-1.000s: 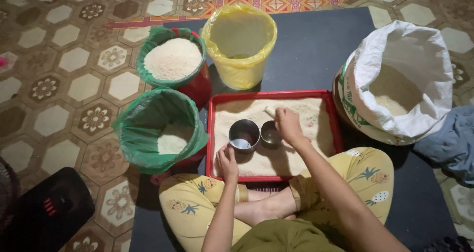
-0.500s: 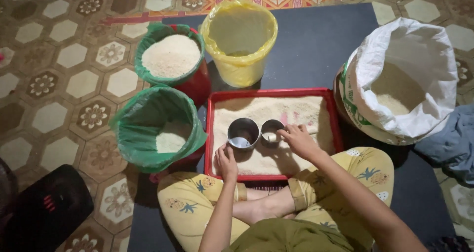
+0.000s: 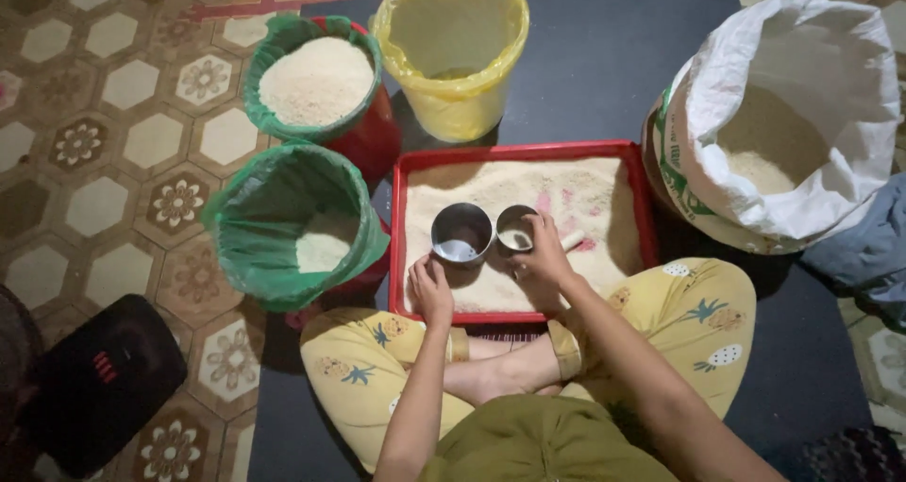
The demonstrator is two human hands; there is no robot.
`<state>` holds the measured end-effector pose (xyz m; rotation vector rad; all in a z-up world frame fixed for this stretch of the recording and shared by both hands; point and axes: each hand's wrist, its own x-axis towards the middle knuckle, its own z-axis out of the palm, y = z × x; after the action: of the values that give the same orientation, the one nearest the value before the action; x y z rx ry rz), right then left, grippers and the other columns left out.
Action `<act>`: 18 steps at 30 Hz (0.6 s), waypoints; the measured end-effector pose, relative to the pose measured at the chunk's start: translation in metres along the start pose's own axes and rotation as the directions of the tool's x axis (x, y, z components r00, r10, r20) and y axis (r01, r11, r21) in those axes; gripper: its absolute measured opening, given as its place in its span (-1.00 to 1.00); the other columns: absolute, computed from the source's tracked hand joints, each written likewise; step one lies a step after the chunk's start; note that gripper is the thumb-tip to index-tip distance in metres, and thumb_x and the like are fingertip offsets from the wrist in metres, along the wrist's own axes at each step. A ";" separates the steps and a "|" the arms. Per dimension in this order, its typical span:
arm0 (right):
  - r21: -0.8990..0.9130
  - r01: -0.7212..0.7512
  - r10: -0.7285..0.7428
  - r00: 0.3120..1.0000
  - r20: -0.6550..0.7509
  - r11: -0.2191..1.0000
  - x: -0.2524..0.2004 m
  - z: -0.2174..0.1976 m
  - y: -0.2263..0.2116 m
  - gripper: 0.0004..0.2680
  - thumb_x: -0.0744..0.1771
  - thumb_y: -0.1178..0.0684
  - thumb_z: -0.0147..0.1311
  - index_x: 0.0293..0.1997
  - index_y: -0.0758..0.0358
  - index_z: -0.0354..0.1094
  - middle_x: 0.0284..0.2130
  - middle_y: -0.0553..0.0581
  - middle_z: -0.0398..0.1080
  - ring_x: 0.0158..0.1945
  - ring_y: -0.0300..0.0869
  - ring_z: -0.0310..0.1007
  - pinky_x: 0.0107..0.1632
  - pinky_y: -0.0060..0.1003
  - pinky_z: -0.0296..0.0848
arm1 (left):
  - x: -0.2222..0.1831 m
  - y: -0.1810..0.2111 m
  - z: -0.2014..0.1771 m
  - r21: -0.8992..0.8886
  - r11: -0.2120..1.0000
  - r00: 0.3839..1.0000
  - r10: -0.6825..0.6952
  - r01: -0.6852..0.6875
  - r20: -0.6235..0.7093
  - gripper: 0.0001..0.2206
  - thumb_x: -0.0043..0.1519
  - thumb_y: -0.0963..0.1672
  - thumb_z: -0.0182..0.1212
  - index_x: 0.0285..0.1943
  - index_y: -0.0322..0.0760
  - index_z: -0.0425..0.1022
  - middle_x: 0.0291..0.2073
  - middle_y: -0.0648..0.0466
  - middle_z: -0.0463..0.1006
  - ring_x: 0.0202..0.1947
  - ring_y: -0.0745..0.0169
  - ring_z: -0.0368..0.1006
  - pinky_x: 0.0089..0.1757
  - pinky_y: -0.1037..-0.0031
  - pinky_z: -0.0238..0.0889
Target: Transferring powder from a central tray into multiple bags using small metal cups while sitting on the floor.
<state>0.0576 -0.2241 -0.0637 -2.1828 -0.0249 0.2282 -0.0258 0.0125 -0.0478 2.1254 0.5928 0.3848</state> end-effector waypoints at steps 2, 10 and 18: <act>0.075 0.068 -0.060 0.993 -0.097 0.995 0.005 0.011 0.012 -0.46 0.07 -0.01 0.54 -0.02 0.10 0.17 0.09 0.34 0.07 0.16 0.32 0.27 0.22 0.12 0.29 | -0.003 0.011 -0.008 0.004 1.000 1.000 0.006 -0.006 -0.001 -0.77 0.37 -0.01 0.04 0.07 -0.13 0.46 0.00 -0.01 0.47 0.08 -0.11 0.43 0.12 0.17 0.22; 0.043 0.379 -0.332 0.854 -0.400 0.924 -0.034 -0.045 -0.085 -0.60 0.11 -0.02 0.58 -0.47 0.22 0.19 -0.11 0.31 0.31 -0.03 0.25 0.43 0.03 -0.01 0.39 | -0.005 0.006 -0.005 -0.044 0.999 1.000 -0.008 0.007 -0.016 -0.78 0.36 -0.03 0.07 0.08 -0.12 0.46 0.00 0.04 0.46 0.08 -0.05 0.42 0.13 0.20 0.22; 0.102 0.604 -0.529 0.757 -0.384 0.790 -0.020 -0.046 -0.177 -0.58 0.11 0.02 0.59 -0.43 0.17 0.15 0.06 0.27 0.31 0.13 0.15 0.36 0.18 -0.03 0.30 | -0.013 0.100 -0.072 -0.012 0.980 0.980 0.201 -0.200 0.013 -0.77 0.37 -0.13 -0.03 0.16 -0.27 0.39 -0.03 -0.10 0.42 0.13 -0.03 0.33 0.21 0.32 0.08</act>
<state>0.0580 -0.1603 0.1086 -1.8596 -0.4521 -0.4779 -0.0437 0.0027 0.0744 2.1831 0.3678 0.4825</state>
